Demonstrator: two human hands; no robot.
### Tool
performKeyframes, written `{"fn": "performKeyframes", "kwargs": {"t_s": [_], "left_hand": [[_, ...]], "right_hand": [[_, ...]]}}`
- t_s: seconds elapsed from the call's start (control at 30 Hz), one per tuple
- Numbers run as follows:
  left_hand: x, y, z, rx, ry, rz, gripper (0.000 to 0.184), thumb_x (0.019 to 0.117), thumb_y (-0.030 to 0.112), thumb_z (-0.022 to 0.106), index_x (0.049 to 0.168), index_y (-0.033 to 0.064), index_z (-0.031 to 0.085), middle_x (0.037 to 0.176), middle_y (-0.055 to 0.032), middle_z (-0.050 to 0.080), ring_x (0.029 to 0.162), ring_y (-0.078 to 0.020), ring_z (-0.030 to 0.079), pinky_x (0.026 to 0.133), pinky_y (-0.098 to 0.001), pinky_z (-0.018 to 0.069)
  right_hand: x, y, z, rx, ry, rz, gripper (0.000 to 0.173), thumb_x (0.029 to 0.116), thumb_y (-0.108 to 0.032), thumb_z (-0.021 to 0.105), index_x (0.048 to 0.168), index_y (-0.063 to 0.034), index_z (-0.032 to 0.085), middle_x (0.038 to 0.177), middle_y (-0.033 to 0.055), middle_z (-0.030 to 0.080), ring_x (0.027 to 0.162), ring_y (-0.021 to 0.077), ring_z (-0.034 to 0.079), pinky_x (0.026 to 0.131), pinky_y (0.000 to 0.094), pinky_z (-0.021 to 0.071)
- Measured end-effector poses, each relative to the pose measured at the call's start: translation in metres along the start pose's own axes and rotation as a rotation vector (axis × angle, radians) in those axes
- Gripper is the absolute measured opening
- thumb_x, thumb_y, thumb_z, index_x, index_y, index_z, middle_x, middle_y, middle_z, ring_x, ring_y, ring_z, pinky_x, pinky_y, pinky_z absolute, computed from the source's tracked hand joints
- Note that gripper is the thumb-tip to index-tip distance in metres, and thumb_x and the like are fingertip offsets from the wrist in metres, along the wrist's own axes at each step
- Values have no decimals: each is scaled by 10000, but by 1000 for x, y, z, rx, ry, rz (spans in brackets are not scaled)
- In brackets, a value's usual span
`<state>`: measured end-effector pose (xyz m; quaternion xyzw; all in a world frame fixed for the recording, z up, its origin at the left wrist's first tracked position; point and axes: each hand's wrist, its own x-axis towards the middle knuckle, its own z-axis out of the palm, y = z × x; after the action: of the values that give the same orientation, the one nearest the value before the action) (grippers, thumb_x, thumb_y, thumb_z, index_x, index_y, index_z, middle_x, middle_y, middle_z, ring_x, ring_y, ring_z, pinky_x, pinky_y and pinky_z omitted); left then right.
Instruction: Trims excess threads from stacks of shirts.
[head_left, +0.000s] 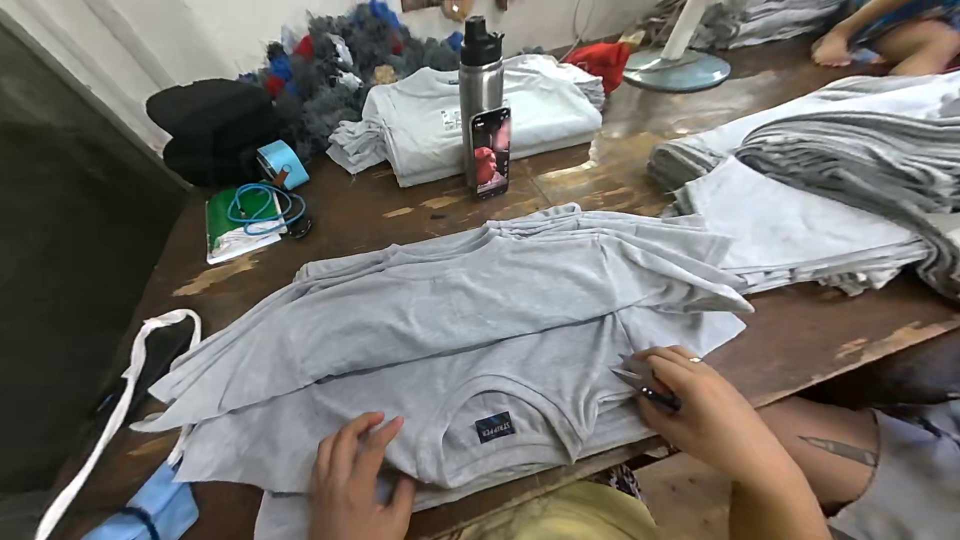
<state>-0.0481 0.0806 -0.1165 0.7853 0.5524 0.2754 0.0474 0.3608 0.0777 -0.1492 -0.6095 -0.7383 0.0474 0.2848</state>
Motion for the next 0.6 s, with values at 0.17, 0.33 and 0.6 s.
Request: {"fn": "performKeyframes", "kwargs": {"t_s": [0.17,0.33,0.6], "left_hand": [[16,-10,-7,42,114,-61,397,772,88,623,1147,22,733,1147,-195,694,1039,-390,667,821,-593,518],[60,-29,-54,112,167,-22,308,940,98,525,1155,-26,707,1070,-229,716,967,-381,696,827,-561,542],[123,-54,-38,257,168,-175,329,1017,160,547,1286,16,669,1285,-282,635,1235,-560,541,932,-769,389]], "right_hand": [[2,4,-8,93,187,-31,191,825,-173,561,889,-41,683,847,80,681,814,217,635,730,393,515],[49,22,-40,165,364,-45,212,899,-173,591,918,30,649,826,139,651,744,170,575,685,332,473],[124,32,-16,-69,256,110,133,829,-5,748,936,46,688,1145,263,658,1086,491,621,851,676,505]]}}
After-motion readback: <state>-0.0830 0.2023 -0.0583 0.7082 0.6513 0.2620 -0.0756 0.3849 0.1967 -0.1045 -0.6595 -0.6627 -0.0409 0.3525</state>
